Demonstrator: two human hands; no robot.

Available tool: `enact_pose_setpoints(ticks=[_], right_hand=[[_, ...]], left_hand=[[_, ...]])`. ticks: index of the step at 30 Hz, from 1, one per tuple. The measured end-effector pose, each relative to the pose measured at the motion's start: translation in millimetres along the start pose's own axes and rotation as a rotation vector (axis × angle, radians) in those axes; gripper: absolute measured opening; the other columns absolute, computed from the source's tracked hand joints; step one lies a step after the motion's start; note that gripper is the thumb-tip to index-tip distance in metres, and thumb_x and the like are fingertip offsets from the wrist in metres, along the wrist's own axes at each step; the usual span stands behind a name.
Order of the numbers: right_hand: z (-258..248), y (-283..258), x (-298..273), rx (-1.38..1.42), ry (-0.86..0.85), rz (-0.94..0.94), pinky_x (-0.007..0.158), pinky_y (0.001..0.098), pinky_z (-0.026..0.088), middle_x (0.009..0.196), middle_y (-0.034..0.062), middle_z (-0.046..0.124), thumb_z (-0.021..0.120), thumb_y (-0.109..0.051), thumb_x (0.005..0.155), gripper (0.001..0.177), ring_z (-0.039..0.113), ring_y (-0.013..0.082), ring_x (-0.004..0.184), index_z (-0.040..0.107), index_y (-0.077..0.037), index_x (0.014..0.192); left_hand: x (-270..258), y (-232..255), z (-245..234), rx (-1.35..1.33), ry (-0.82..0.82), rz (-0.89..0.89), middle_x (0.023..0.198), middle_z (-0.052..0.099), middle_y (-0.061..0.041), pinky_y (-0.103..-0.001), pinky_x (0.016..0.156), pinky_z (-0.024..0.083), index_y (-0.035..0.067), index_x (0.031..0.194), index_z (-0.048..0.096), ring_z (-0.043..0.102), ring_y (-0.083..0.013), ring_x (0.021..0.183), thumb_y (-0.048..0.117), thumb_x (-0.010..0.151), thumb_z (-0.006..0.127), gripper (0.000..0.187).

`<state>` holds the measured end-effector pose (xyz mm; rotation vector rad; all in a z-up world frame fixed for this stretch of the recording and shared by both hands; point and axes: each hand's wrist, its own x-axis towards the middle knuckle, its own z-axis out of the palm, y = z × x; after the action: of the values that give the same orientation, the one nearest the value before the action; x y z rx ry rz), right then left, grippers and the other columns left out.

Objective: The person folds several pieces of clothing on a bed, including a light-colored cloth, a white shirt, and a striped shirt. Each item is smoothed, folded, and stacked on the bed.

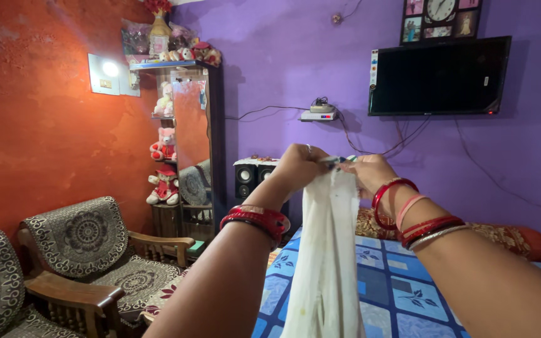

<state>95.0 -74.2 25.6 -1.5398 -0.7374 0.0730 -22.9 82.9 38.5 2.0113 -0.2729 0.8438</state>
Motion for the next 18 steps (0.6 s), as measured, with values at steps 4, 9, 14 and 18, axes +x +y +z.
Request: enact_pose_setpoints(ticks=[4, 9, 14, 18], right_hand=[[-5, 5, 0, 0.051, -0.068, 0.061, 0.066, 0.0405, 0.061, 0.083, 0.0074, 0.066, 0.054, -0.020, 0.101, 0.021, 0.064, 0.0180, 0.071, 0.068, -0.004, 0.100], [-10, 1, -18, 0.206, -0.219, 0.109, 0.079, 0.0440, 0.058, 0.093, 0.0102, 0.073, 0.051, -0.020, 0.099, 0.026, 0.069, 0.0228, 0.084, 0.068, -0.002, 0.106], [-11, -18, -37, 0.276, -0.334, 0.155, 0.082, 0.0415, 0.058, 0.097, 0.0151, 0.075, 0.054, -0.025, 0.099, 0.032, 0.071, 0.0238, 0.084, 0.070, 0.001, 0.108], [-12, -23, -46, 0.189, -0.424, 0.044, 0.089, 0.0418, 0.060, 0.099, 0.0138, 0.076, 0.066, -0.016, 0.095, 0.025, 0.074, 0.0231, 0.092, 0.069, 0.006, 0.107]], left_hand=[[-5, -10, 9, -0.064, -0.143, -0.028, 0.077, 0.073, -0.002, -0.030, 0.062, 0.051, 0.003, 0.094, 0.080, 0.063, -0.0108, 0.066, 0.005, 0.080, 0.079, 0.014], [-8, -11, 18, -0.072, 0.042, 0.024, 0.077, 0.076, -0.003, -0.026, 0.064, 0.054, 0.000, 0.088, 0.079, 0.064, -0.0073, 0.068, 0.005, 0.076, 0.083, 0.014], [-7, -15, 23, -0.085, 0.115, -0.058, 0.072, 0.073, -0.004, -0.027, 0.063, 0.054, -0.001, 0.078, 0.075, 0.064, -0.0098, 0.065, 0.002, 0.070, 0.087, 0.015], [3, -21, 29, -0.109, 0.145, 0.019, 0.073, 0.072, -0.004, -0.026, 0.063, 0.054, -0.004, 0.076, 0.076, 0.061, -0.0083, 0.067, -0.002, 0.072, 0.083, 0.009]])
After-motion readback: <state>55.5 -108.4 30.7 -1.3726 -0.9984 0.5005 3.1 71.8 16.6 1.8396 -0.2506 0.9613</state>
